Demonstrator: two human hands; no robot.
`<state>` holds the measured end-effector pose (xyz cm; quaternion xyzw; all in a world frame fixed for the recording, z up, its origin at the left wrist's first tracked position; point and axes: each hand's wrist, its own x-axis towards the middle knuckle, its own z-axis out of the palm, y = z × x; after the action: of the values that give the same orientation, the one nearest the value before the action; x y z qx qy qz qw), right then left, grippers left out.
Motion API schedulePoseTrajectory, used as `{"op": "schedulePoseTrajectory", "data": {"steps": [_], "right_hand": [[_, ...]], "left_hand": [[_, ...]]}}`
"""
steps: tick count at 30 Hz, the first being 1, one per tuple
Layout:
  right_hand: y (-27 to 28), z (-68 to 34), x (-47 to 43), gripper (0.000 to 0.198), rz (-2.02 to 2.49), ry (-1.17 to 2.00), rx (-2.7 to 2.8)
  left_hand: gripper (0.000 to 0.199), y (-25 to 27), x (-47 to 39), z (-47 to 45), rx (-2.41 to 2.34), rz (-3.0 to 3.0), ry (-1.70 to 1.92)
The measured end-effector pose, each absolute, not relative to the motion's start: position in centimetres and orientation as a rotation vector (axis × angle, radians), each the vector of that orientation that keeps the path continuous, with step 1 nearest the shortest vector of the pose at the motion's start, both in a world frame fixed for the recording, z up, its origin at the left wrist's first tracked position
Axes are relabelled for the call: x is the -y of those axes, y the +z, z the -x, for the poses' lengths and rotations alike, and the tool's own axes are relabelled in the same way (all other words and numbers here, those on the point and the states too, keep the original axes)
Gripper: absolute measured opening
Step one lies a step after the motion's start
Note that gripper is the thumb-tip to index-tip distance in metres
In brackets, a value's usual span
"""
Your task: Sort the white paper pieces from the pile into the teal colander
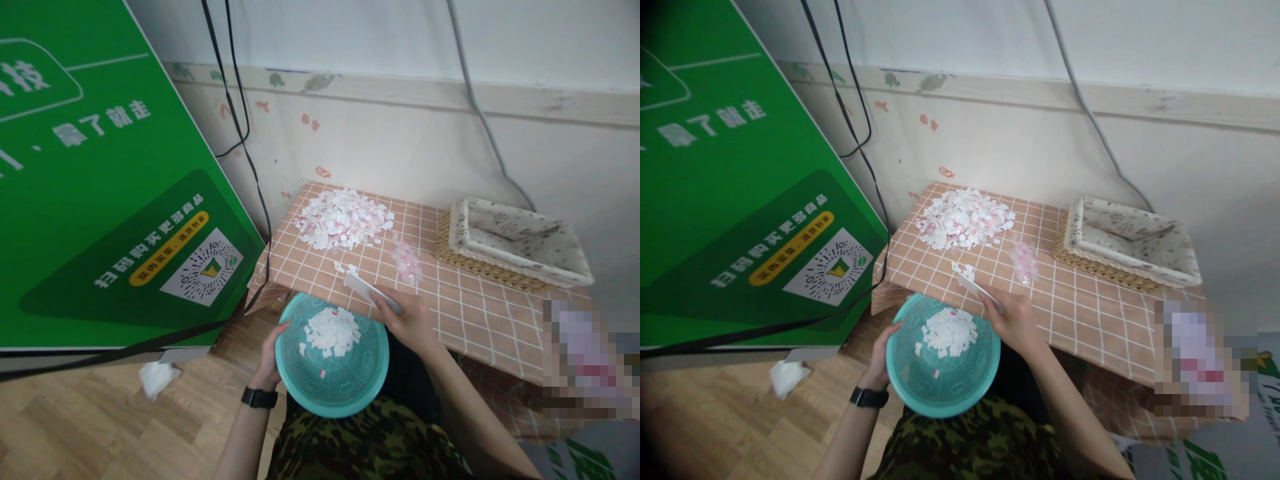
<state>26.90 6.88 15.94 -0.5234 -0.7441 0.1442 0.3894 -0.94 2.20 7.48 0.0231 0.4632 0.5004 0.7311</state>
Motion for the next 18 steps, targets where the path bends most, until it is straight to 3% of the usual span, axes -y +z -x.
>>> {"op": "schedulePoseTrajectory", "data": {"steps": [18], "right_hand": [[14.1,-25.1,-7.4,0.031,1.420,-0.019,1.883]], "left_hand": [[0.020,7.3,-1.9,1.0,-0.987,-0.049,1.069]]}}
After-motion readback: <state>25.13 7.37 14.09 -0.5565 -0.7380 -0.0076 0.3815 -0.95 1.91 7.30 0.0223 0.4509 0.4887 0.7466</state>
